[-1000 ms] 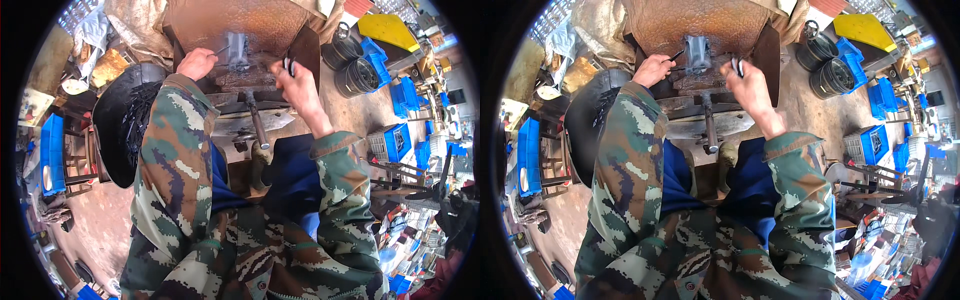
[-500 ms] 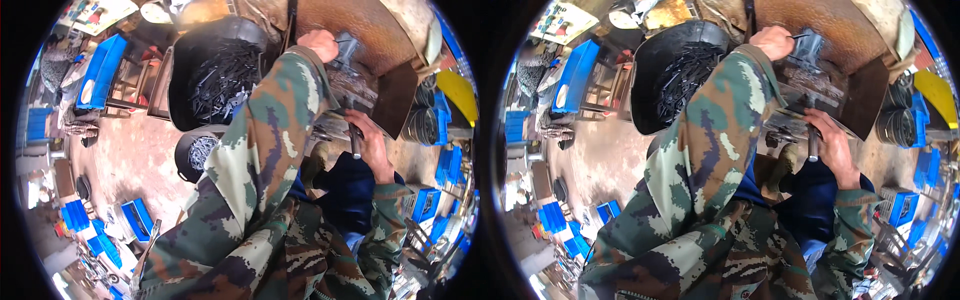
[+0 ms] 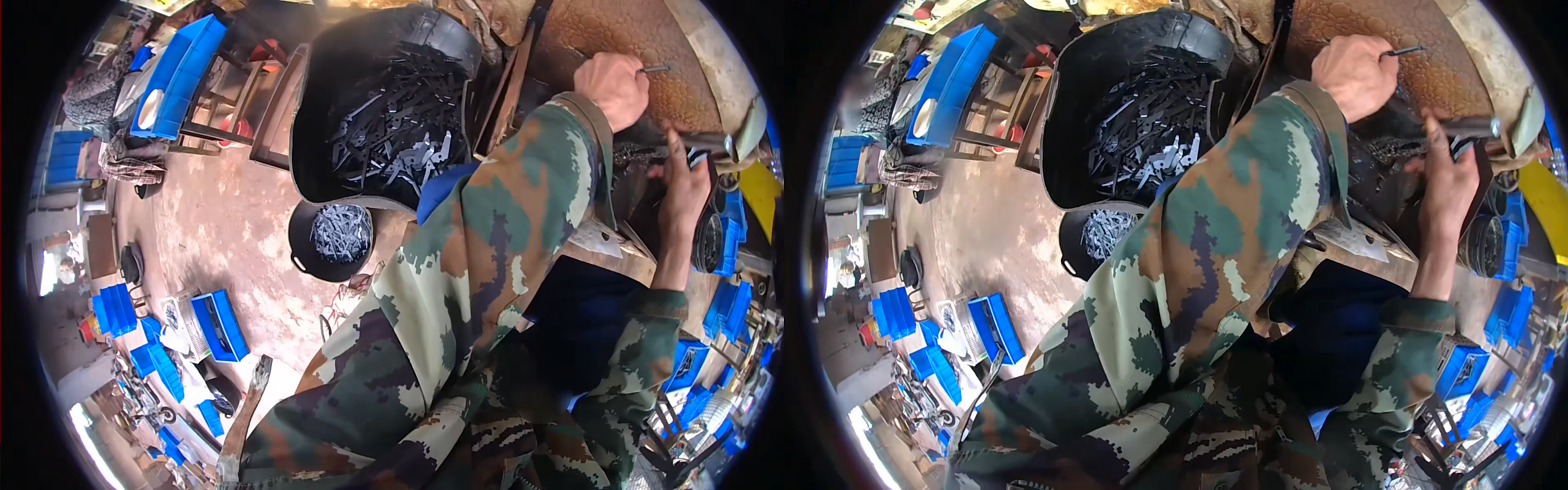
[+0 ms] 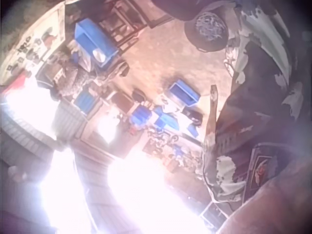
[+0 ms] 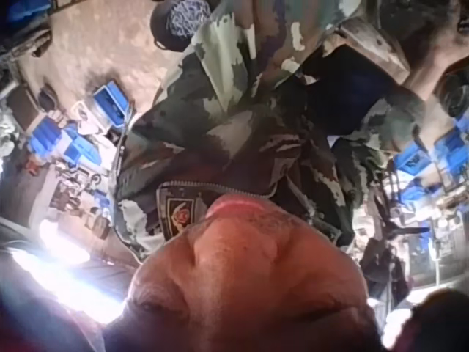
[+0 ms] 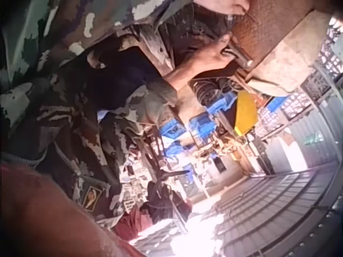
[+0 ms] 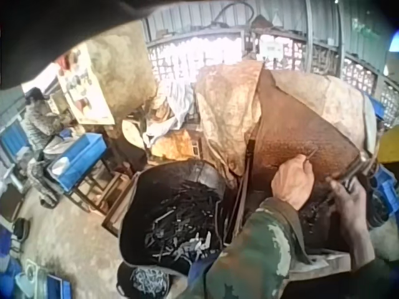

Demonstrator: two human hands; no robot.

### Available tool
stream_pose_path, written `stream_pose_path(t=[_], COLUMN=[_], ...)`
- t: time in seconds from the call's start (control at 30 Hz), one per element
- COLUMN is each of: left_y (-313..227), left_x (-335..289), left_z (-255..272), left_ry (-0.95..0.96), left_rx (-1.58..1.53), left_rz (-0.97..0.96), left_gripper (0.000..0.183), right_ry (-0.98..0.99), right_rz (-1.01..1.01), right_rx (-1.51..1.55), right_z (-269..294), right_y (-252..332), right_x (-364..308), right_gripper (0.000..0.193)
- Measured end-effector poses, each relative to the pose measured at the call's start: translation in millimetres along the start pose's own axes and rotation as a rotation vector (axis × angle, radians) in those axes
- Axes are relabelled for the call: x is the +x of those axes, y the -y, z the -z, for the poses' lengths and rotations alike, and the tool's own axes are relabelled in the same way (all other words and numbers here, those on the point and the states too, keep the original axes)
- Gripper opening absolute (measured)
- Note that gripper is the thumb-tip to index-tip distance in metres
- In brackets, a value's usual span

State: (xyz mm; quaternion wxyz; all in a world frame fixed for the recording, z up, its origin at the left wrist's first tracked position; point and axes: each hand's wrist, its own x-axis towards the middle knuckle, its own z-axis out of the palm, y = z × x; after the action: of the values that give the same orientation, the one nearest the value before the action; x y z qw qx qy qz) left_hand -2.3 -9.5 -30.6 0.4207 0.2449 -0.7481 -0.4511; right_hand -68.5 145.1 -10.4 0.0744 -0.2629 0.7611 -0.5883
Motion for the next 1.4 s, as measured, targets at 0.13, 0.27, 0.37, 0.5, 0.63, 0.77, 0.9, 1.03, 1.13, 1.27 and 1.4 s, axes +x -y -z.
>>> stream_pose_path(t=[0.13, 0.27, 0.37, 0.5, 0.63, 0.77, 0.9, 1.03, 1.13, 1.27, 1.4], left_y=[-7, -7, -9, -6, -16, 4, 34, 94, 162, 253, 278], left_x=[-1, -2, -3, -2, 0, 18, 36, 30, 12, -12, -33], left_z=[-6, -11, -15, -14, -3, 12, 71, 189, 257, 372, 329], left_ry=[0.05, 0.118, 0.131, 0.108, 0.25, 0.058, 0.376, 0.316, 0.146, 0.221, 0.338], left_rx=[-0.011, 0.007, -0.023, -0.014, -0.045, -0.292, -0.469, 0.265, 0.42, 0.943, 0.918], left_rz=[0.052, 0.039, 0.035, 0.021, 0.153, 0.101, 0.062, 0.214, 0.408, 0.516, 0.55], left_gripper=[0.019, 0.019, 0.021, 0.024, 0.031, 0.025, 0.021, 0.037, 0.042, 0.063, 0.073], right_ry=[-0.017, 0.055, 0.06, 0.043, 0.017, 0.044, -0.005, 0.066, -0.072, -0.047, -0.061], right_rz=[-0.09, -0.09, -0.064, -0.075, -0.072, -0.043, -0.025, -0.072, 0.011, 0.013, 0.016], right_rx=[-0.029, -0.013, 0.026, 0.022, 0.032, 0.03, -0.034, 0.034, 0.08, 0.148, 0.109], right_z=[3, 9, 7, -2, 3, -13, 16, -4, -16, -30, -19], right_y=[-10, -39, -39, -37, -47, -40, -47, -29, -1, 8, -3], right_x=[55, 108, 113, 113, 116, 113, 123, 104, 81, 82, 78], right_gripper=[0.025, 0.019, 0.02, 0.026, 0.028, 0.028, 0.028, 0.032, 0.012, 0.013, 0.014])
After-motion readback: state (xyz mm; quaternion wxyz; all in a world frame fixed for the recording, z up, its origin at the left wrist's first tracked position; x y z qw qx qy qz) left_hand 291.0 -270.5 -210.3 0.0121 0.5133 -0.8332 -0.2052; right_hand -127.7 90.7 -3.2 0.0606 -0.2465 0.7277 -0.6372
